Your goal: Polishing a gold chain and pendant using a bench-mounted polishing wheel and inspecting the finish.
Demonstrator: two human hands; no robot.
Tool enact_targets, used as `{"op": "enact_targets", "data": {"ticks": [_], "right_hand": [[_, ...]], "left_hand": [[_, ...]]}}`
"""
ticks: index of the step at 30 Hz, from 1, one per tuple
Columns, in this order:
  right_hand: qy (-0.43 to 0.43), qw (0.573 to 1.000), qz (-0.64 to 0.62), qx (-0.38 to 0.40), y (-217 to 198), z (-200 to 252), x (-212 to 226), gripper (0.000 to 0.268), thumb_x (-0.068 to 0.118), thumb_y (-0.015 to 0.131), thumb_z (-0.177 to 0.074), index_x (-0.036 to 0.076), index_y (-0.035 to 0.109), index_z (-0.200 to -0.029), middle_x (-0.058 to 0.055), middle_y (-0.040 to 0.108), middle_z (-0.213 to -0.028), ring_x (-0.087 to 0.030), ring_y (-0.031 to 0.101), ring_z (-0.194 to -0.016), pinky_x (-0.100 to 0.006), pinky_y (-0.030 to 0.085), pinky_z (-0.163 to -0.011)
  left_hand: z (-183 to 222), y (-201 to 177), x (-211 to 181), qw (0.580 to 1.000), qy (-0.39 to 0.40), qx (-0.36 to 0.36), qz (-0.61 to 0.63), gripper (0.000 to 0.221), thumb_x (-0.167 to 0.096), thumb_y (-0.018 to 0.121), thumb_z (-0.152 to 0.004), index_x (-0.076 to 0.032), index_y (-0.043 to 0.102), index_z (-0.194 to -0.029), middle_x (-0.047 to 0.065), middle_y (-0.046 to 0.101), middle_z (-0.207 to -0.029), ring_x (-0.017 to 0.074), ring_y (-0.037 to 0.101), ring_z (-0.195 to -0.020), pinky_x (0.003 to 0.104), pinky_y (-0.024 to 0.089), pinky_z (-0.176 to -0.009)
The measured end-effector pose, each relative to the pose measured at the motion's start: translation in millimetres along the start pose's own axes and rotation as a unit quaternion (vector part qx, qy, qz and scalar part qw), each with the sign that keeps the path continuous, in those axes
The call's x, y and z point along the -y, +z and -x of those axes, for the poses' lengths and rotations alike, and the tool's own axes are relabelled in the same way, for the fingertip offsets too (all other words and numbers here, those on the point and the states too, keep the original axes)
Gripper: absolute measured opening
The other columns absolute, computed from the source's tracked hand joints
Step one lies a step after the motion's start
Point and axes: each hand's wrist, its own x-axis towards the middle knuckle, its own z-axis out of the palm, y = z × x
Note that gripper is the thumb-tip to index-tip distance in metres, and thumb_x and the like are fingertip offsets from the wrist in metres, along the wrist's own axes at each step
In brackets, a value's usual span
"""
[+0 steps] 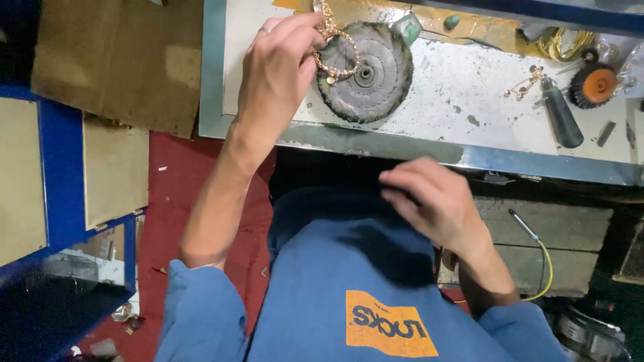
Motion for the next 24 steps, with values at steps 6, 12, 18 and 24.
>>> {"op": "enact_targets", "data": {"ticks": [6, 12, 18, 24], "right_hand": [[0.128, 0.973, 0.179, -0.075, 3.0, -56.3, -25.8, 0.122, 0.041, 0.107, -0.075, -0.001, 0.026, -0.157, -0.026, 0.038, -0.154, -0.046, 0.043, -0.139, -0.056, 0.039, -0.120], [0.148, 0.955, 0.231, -0.115, 15.3, -52.6, -33.0, 0.117, 0.063, 0.092, -0.092, 0.004, 0.019, -0.162, -0.026, 0.040, -0.158, -0.043, 0.046, -0.138, -0.055, 0.040, -0.114], [0.183, 0.954, 0.194, -0.138, -13.4, -38.2, -25.2, 0.101, 0.045, 0.086, -0.091, 0.004, 0.023, -0.159, -0.027, 0.044, -0.150, -0.039, 0.043, -0.132, -0.053, 0.037, -0.111], [0.253, 0.933, 0.188, -0.175, -34.2, -15.0, -32.9, 0.103, 0.031, 0.092, -0.090, 0.008, 0.020, -0.161, -0.025, 0.034, -0.159, -0.043, 0.033, -0.141, -0.059, 0.035, -0.117]], "left_hand": [[-9.3, 19.4, -3.2, 0.999, 0.018, 0.034, 0.023, 0.026, 0.014, 0.078, -0.080, 0.001, 0.074, -0.101, 0.019, 0.074, -0.122, 0.0388, 0.067, -0.115, 0.048, 0.056, -0.099], [-13.6, 24.5, -22.6, 0.996, 0.032, 0.045, 0.075, 0.027, 0.014, 0.082, -0.076, 0.002, 0.072, -0.098, 0.022, 0.073, -0.122, 0.0396, 0.069, -0.115, 0.050, 0.055, -0.099], [-22.0, 36.1, -30.9, 0.993, 0.058, 0.039, 0.095, 0.022, 0.008, 0.086, -0.078, -0.002, 0.073, -0.093, 0.020, 0.074, -0.120, 0.0361, 0.071, -0.112, 0.050, 0.058, -0.098], [-20.7, 36.9, -26.4, 0.995, 0.036, 0.012, 0.088, 0.018, 0.013, 0.076, -0.082, -0.001, 0.075, -0.094, 0.020, 0.072, -0.124, 0.0356, 0.069, -0.117, 0.051, 0.055, -0.100]]}}
